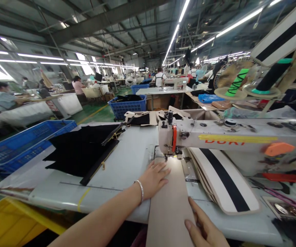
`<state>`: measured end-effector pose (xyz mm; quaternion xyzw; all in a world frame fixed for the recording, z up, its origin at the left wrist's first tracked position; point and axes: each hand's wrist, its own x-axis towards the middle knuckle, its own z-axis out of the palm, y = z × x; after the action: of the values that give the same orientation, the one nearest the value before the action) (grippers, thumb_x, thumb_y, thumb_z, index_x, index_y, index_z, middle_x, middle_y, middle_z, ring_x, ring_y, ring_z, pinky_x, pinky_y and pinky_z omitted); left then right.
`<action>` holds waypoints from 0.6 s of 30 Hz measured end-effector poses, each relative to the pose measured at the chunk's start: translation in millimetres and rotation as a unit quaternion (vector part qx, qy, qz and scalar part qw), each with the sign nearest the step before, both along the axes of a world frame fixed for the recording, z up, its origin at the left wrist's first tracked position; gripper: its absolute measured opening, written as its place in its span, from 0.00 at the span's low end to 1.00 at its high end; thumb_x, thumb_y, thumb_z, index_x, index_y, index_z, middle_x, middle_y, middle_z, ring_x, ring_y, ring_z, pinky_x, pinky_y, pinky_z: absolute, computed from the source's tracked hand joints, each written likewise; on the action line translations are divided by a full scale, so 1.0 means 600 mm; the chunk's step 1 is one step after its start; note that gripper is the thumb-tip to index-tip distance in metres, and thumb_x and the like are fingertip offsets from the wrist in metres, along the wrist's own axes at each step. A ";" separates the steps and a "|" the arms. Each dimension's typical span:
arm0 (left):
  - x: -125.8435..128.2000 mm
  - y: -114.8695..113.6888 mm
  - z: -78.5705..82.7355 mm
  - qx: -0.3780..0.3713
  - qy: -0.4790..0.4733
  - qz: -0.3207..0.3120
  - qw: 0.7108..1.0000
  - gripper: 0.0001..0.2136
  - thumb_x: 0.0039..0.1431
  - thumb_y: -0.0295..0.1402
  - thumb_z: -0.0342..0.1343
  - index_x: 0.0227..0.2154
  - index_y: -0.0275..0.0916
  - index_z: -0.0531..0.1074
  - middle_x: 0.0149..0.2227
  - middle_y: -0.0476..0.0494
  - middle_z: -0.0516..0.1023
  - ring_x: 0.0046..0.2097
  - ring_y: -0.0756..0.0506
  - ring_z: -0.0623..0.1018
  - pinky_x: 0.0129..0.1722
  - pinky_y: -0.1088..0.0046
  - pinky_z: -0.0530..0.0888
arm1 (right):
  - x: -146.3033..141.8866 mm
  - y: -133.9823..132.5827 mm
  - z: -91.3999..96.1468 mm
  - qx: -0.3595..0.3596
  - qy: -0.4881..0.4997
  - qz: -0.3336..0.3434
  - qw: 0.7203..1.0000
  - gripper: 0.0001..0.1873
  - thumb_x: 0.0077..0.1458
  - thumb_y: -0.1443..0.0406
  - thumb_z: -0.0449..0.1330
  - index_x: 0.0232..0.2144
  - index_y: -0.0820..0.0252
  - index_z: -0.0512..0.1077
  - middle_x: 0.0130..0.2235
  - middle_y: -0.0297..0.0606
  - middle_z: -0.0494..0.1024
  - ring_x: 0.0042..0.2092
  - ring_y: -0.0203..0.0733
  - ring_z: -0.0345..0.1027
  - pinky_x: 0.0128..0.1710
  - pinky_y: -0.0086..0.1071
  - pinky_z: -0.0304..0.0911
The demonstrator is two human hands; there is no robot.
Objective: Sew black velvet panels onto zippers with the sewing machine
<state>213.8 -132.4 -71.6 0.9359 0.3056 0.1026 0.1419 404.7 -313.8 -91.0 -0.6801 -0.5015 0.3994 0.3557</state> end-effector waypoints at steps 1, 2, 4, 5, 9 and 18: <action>0.002 0.006 -0.004 0.002 0.001 -0.002 1.000 0.22 0.65 0.41 0.47 0.61 0.45 0.61 0.65 0.40 0.59 0.66 0.41 0.58 0.66 0.50 0.51 | 0.004 0.007 0.001 -0.001 -0.009 0.002 1.000 0.37 0.53 0.53 0.57 0.62 0.64 0.60 0.56 0.45 0.69 0.56 0.47 0.65 0.51 0.33 0.66; 0.003 0.011 -0.007 0.003 0.000 -0.004 1.000 0.22 0.65 0.41 0.47 0.60 0.44 0.61 0.64 0.40 0.59 0.66 0.41 0.58 0.66 0.51 0.51 | 0.007 0.012 0.002 -0.002 -0.018 0.001 1.000 0.37 0.53 0.53 0.57 0.62 0.64 0.60 0.56 0.45 0.70 0.56 0.47 0.66 0.51 0.33 0.67; 0.004 0.016 -0.011 0.007 -0.007 -0.004 1.000 0.22 0.65 0.41 0.47 0.61 0.44 0.61 0.64 0.39 0.60 0.66 0.41 0.58 0.66 0.51 0.51 | 0.010 0.017 0.003 -0.005 -0.029 0.002 1.000 0.37 0.52 0.54 0.57 0.61 0.64 0.61 0.55 0.44 0.70 0.55 0.47 0.66 0.50 0.32 0.67; 0.004 0.016 -0.012 0.009 -0.012 -0.003 1.000 0.22 0.65 0.41 0.47 0.61 0.44 0.61 0.64 0.39 0.60 0.66 0.41 0.58 0.66 0.51 0.51 | 0.010 0.018 0.003 -0.005 -0.030 0.003 1.000 0.37 0.52 0.54 0.58 0.61 0.64 0.61 0.55 0.44 0.71 0.55 0.47 0.67 0.49 0.32 0.67; 0.004 0.015 -0.014 0.011 -0.021 -0.001 1.000 0.22 0.65 0.40 0.46 0.60 0.44 0.61 0.63 0.39 0.61 0.66 0.41 0.58 0.66 0.51 0.52 | 0.008 0.019 0.001 -0.012 -0.020 0.008 1.000 0.37 0.54 0.54 0.57 0.62 0.65 0.59 0.54 0.42 0.72 0.54 0.45 0.68 0.50 0.30 0.66; 0.007 0.012 -0.024 0.029 -0.036 0.009 0.999 0.22 0.65 0.42 0.46 0.60 0.45 0.62 0.63 0.41 0.61 0.65 0.41 0.58 0.67 0.53 0.51 | 0.028 0.051 0.012 0.045 -0.297 0.119 0.946 0.26 0.62 0.53 0.47 0.54 0.58 0.69 0.50 0.43 0.74 0.48 0.46 0.71 0.46 0.38 0.69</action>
<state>217.7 -125.2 -85.7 0.9325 0.3061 0.1458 0.1247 421.7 -283.4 -83.8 -0.6864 -0.6793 0.1960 0.1706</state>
